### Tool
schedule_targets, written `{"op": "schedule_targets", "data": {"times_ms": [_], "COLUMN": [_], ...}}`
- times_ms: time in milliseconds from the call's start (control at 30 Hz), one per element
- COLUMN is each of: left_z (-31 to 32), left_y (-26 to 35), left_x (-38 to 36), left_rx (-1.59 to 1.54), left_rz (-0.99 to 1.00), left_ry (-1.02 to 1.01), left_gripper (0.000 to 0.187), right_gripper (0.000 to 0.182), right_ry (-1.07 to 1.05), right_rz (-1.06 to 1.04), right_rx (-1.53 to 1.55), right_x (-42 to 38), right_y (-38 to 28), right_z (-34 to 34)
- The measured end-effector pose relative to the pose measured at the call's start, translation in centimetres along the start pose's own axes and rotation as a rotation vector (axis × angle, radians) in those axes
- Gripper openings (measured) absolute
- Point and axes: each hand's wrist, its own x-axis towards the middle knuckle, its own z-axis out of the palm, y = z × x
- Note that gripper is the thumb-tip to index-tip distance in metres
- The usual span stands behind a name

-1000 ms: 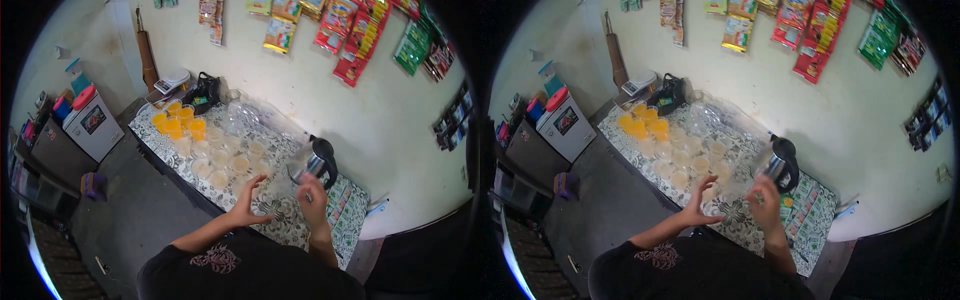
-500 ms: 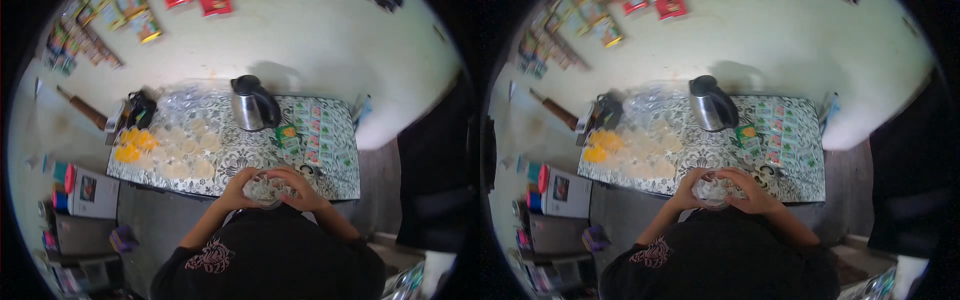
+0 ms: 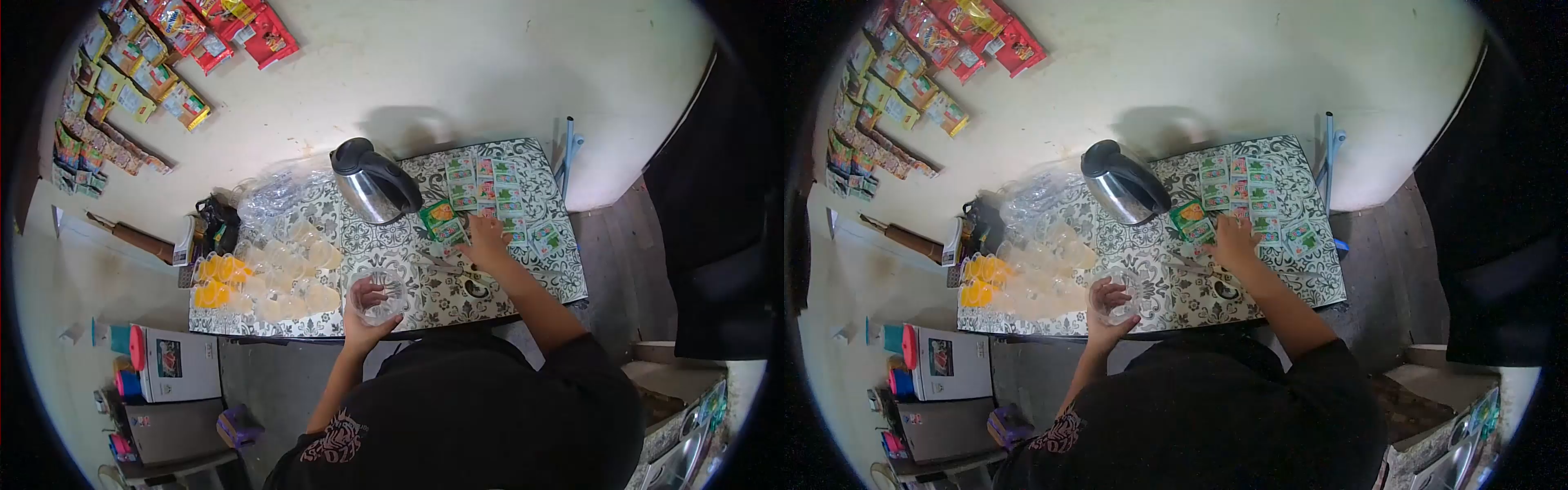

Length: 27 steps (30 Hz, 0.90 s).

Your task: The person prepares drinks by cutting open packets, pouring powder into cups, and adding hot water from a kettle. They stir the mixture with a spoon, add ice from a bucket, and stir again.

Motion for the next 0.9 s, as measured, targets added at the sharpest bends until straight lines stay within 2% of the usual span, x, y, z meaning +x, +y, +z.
{"op": "schedule_targets", "data": {"times_ms": [67, 167, 200, 300, 400, 467, 500, 567, 600, 700, 733, 800, 867, 900], "left_z": [-0.3, -0.2, -0.2, -0.1, 0.6, 0.9, 0.9, 1.0, 0.9, 0.5, 0.3, -0.4, -1.6, -2.1], "left_y": [-0.4, -1.4, -2.2, -5.6, -7.8, -9.1, -10.6, -13.4, -12.8, -13.6, -13.4, -12.0, -9.8, -10.2], "left_x": [0.0, 0.2, 0.2, 0.8, 1.7, 2.3, 2.4, 2.7, 2.8, 2.7, 2.4, 1.4, 0.2, -0.3], "left_rx": [-0.036, 0.045, 0.091, 0.369, 0.465, 0.500, 0.431, 0.289, 0.233, 0.178, 0.134, 0.126, 0.218, 0.218], "left_rz": [-0.016, 0.048, 0.037, 0.062, 0.074, 0.123, 0.082, 0.004, -0.047, 0.040, 0.035, 0.072, 0.070, 0.154], "left_ry": [0.004, 0.073, 0.117, 0.168, 0.115, 0.113, 0.113, 0.110, 0.070, 0.087, 0.073, 0.104, 0.102, 0.138], "left_gripper": [0.088, 0.086, 0.089, 0.090, 0.093, 0.095, 0.096, 0.098, 0.103, 0.108, 0.119, 0.123, 0.123, 0.120], "right_gripper": [0.065, 0.054, 0.049, 0.041, 0.030, 0.025, 0.022, 0.019, 0.018, 0.022, 0.022, 0.022, 0.021, 0.021], "right_ry": [-0.101, -0.042, -0.094, -0.018, 0.045, 0.094, 0.117, 0.054, 0.022, 0.012, -0.016, -0.071, -0.021, 0.006], "right_rz": [0.056, 0.150, 0.156, 0.189, 0.185, 0.057, -0.005, -0.080, -0.117, -0.170, -0.185, -0.217, -0.330, -0.385], "right_rx": [-0.200, -0.151, -0.123, -0.017, 0.185, 0.524, 0.691, 0.843, 0.918, 1.079, 1.050, 0.995, 0.734, 0.605], "right_x": [2.3, 2.3, 2.8, 2.6, 3.1, 4.3, 4.6, 3.1, 2.2, 0.2, -0.6, -2.1, -3.2, -3.6], "right_y": [1.5, 0.2, 0.6, 0.4, 1.5, 4.7, 5.6, 4.4, 3.3, -0.2, -1.7, -4.8, -7.8, -9.2], "right_z": [2.8, 2.5, 3.0, 2.9, 3.1, 5.1, 5.9, 3.6, 2.0, 0.4, -0.1, -1.2, -1.9, -2.1]}}
